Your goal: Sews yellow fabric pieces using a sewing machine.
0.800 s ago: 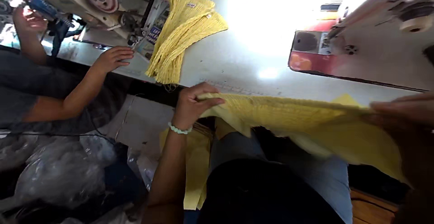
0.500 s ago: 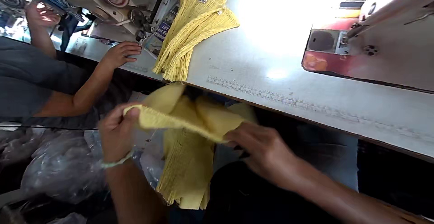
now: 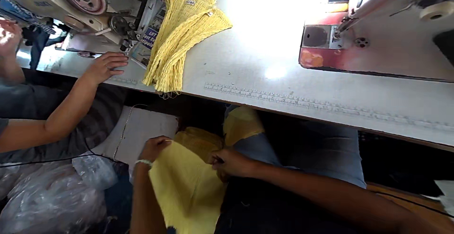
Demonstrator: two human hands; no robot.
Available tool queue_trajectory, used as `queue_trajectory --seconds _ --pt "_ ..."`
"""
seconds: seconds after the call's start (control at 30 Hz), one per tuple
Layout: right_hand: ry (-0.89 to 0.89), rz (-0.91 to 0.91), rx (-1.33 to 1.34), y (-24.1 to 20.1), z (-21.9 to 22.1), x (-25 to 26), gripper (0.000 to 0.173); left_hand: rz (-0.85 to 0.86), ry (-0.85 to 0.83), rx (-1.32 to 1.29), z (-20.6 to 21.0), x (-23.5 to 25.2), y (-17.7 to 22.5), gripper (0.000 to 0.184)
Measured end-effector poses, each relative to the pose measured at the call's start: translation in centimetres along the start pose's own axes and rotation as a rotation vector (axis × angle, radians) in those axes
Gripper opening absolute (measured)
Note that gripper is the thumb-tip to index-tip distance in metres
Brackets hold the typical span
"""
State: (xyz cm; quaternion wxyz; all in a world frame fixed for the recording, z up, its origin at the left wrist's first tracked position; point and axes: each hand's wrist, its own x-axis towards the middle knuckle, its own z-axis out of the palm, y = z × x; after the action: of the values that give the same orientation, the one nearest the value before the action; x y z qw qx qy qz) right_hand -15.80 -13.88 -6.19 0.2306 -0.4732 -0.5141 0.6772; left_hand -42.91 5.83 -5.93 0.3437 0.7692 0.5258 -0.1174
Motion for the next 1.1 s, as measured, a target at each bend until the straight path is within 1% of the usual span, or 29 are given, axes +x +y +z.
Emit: queue_trajectory --seconds 0.07,0.13,0.2,0.3,0.43,0.47,0.53,0.57,0.63,0.73,0.8,0.87,1.1 --pt "0.066 0.018 -0.254 2.4 -0.9 0.6 0.029 -0.037 -0.005 0.02 4.2 3.6 -1.2 0.026" --pt "0.146 0.011 -0.525 4.3 -1.7 0.7 0.03 -0.116 0.007 0.096 7.1 5.8 -1.1 0.027" --pt "0.184 0.028 -0.716 5.4 -2.6 0.7 0.03 -0.182 0.077 0.135 8.6 6.7 -0.4 0.028" --pt "0.175 0.036 -0.829 6.4 -3.6 1.0 0.028 -0.21 0.17 0.144 9.0 6.9 0.0 0.029" --pt "0.14 0.059 -0.798 6.5 -4.4 1.6 0.026 -0.171 0.281 0.169 9.2 6.7 0.4 0.029" --pt "0.143 0.071 -0.777 6.5 -4.6 1.7 0.026 -0.133 0.324 0.162 9.5 6.5 1.0 0.03" --pt "0.151 0.101 -0.726 6.4 -4.9 1.7 0.027 0.012 0.373 0.101 10.5 6.2 3.0 0.031" --pt "0.162 0.113 -0.692 6.4 -5.1 1.7 0.028 0.096 0.357 0.054 11.1 5.8 4.2 0.031" --pt "0.173 0.162 -0.595 6.3 -5.6 1.6 0.031 0.236 0.245 -0.074 12.0 4.9 7.1 0.029" --pt "0.222 0.209 -0.466 6.7 -6.3 1.4 0.03 0.356 0.064 -0.306 13.5 3.6 10.3 0.025" --pt "0.249 0.216 -0.384 7.2 -6.6 1.3 0.029 0.378 -0.016 -0.35 14.1 3.0 11.5 0.026" --pt "0.262 0.216 -0.317 7.4 -6.8 1.1 0.029 0.381 -0.058 -0.312 14.3 2.7 12.2 0.028" --pt "0.307 0.191 -0.206 8.2 -7.1 1.1 0.026 0.374 -0.107 -0.216 14.5 2.7 12.8 0.026"
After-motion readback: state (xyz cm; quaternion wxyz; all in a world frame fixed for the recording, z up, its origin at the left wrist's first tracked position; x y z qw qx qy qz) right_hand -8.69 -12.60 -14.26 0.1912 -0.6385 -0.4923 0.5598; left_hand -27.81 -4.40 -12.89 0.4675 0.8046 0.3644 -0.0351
